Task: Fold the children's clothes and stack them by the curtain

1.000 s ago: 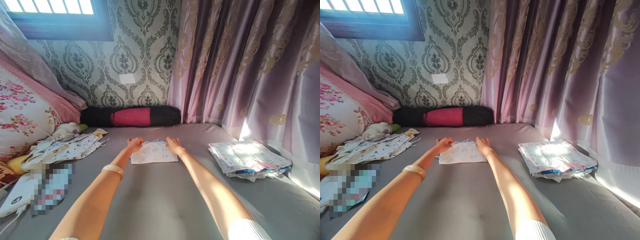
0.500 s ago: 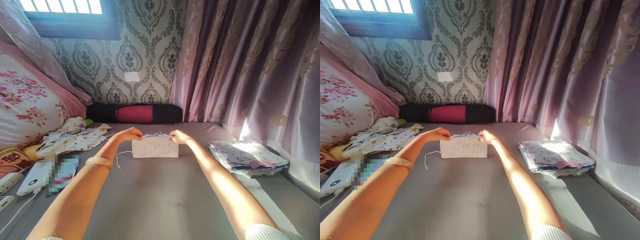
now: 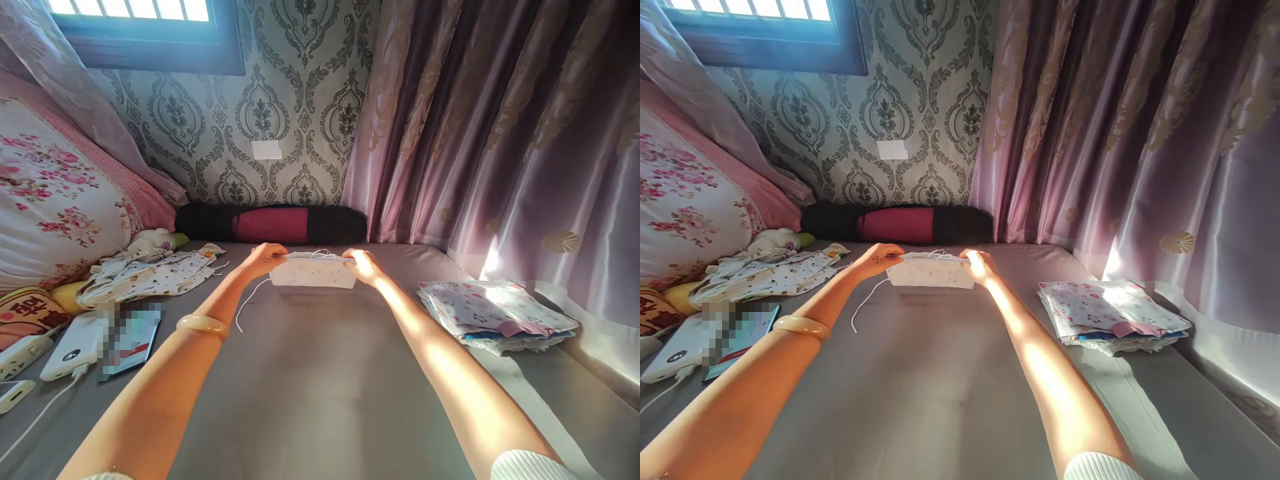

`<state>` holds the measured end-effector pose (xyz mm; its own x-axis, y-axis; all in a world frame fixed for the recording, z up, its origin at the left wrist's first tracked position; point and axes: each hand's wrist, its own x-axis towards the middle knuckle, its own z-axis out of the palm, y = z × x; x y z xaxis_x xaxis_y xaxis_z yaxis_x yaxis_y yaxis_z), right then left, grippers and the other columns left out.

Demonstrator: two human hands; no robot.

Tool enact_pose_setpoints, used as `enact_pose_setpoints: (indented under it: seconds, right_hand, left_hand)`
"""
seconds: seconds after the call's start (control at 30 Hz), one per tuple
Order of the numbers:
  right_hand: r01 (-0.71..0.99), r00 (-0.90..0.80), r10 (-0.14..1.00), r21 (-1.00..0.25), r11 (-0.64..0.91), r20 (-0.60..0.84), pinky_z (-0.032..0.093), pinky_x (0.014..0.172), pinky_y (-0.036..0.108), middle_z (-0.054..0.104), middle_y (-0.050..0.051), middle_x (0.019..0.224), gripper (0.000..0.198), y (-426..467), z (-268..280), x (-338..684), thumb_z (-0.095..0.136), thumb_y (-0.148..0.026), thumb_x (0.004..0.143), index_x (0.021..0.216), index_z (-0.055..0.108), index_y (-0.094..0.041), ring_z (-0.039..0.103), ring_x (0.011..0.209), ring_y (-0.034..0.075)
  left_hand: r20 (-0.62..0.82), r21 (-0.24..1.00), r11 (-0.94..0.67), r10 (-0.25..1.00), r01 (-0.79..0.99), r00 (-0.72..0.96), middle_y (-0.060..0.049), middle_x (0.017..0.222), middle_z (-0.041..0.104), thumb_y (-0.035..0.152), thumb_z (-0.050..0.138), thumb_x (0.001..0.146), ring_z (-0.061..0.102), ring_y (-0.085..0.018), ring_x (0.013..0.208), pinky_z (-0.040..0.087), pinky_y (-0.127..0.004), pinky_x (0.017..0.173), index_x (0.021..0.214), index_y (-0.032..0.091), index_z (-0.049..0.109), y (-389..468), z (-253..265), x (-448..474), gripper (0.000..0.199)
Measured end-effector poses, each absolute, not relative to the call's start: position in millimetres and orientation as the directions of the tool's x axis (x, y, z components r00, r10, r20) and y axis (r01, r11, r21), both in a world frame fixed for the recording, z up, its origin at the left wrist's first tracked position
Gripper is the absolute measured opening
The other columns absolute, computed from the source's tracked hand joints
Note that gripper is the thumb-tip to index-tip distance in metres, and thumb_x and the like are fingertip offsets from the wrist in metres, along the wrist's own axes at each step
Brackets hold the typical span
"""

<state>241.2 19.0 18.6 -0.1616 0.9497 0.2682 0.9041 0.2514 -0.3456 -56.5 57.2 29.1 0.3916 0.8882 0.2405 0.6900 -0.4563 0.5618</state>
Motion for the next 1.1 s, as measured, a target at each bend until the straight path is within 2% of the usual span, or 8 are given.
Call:
enact_pose_setpoints:
  seconds: [0.1, 0.17, 0.23, 0.47, 0.67, 0.9, 1.1]
  right_hand:
    - [0.907, -0.202, 0.891, -0.265, 0.326, 0.406, 0.037, 0.089, 0.027, 0.069, 0.001, 0.101, 0.026, 13, 6, 238, 0.044, -0.014, 0.085, 0.097, 0.067, -0.021, 0.058, 0.095, 0.017]
    - [0.911, -0.237, 0.862, -0.206, 0.357, 0.447, 0.034, 0.093, 0.028, 0.068, 0.003, 0.1, 0.026, 7, -3, 237, 0.044, -0.011, 0.085, 0.095, 0.066, -0.02, 0.057, 0.096, 0.018]
    - [0.913, -0.259, 0.849, -0.17, 0.371, 0.46, 0.032, 0.094, 0.028, 0.068, 0.003, 0.098, 0.025, 1, -13, 238, 0.044, -0.011, 0.085, 0.095, 0.065, -0.02, 0.057, 0.093, 0.018]
    - [0.882, -0.322, 0.802, -0.15, 0.448, 0.504, 0.033, 0.094, 0.031, 0.067, 0.002, 0.093, 0.023, -19, -36, 242, 0.046, -0.006, 0.081, 0.09, 0.06, -0.021, 0.056, 0.087, 0.017]
    - [0.855, -0.381, 0.784, -0.137, 0.501, 0.489, 0.034, 0.097, 0.036, 0.067, 0.002, 0.093, 0.028, -38, -53, 243, 0.046, -0.001, 0.076, 0.09, 0.058, -0.021, 0.058, 0.091, 0.018]
    - [0.835, -0.44, 0.8, -0.141, 0.531, 0.409, 0.034, 0.097, 0.035, 0.067, 0.003, 0.097, 0.033, -57, -73, 243, 0.041, 0.001, 0.075, 0.092, 0.059, -0.021, 0.057, 0.094, 0.018]
    - [0.833, -0.463, 0.817, -0.145, 0.533, 0.343, 0.033, 0.098, 0.034, 0.066, 0.005, 0.102, 0.035, -70, -82, 243, 0.039, 0.001, 0.077, 0.097, 0.06, -0.02, 0.057, 0.098, 0.017]
  left_hand:
    - [0.307, 0.403, -0.439, 0.891, 0.803, 0.334, -0.003, 0.096, 0.073, 0.026, 0.05, 0.077, 0.063, -0.021, 0.093, 0.035, -0.036, 0.099, 0.098, 0.02, 0.069, 51, 18, -51, 0.029]
    - [0.302, 0.348, -0.428, 0.893, 0.834, 0.333, -0.003, 0.094, 0.073, 0.023, 0.048, 0.08, 0.064, -0.02, 0.091, 0.027, -0.041, 0.106, 0.1, 0.022, 0.069, 45, 7, -50, 0.029]
    - [0.301, 0.334, -0.44, 0.888, 0.834, 0.348, -0.003, 0.096, 0.073, 0.022, 0.045, 0.082, 0.064, -0.02, 0.091, 0.023, -0.044, 0.108, 0.102, 0.023, 0.068, 38, -5, -51, 0.03]
    - [0.369, 0.301, -0.561, 0.814, 0.771, 0.449, -0.003, 0.098, 0.072, 0.025, 0.042, 0.084, 0.063, -0.02, 0.095, 0.023, -0.047, 0.107, 0.099, 0.024, 0.066, 16, -35, -65, 0.028]
    - [0.372, 0.279, -0.61, 0.78, 0.741, 0.502, -0.003, 0.101, 0.071, 0.021, 0.042, 0.083, 0.063, -0.019, 0.097, 0.025, -0.046, 0.107, 0.097, 0.025, 0.064, 2, -51, -71, 0.027]
    - [0.293, 0.297, -0.611, 0.79, 0.734, 0.539, -0.002, 0.104, 0.07, 0.015, 0.042, 0.08, 0.062, -0.018, 0.102, 0.023, -0.047, 0.109, 0.096, 0.025, 0.063, -19, -65, -73, 0.028]
    - [0.232, 0.25, -0.639, 0.769, 0.727, 0.596, -0.001, 0.111, 0.069, 0.01, 0.039, 0.079, 0.06, -0.018, 0.107, 0.022, -0.046, 0.11, 0.102, 0.026, 0.062, -31, -76, -74, 0.037]
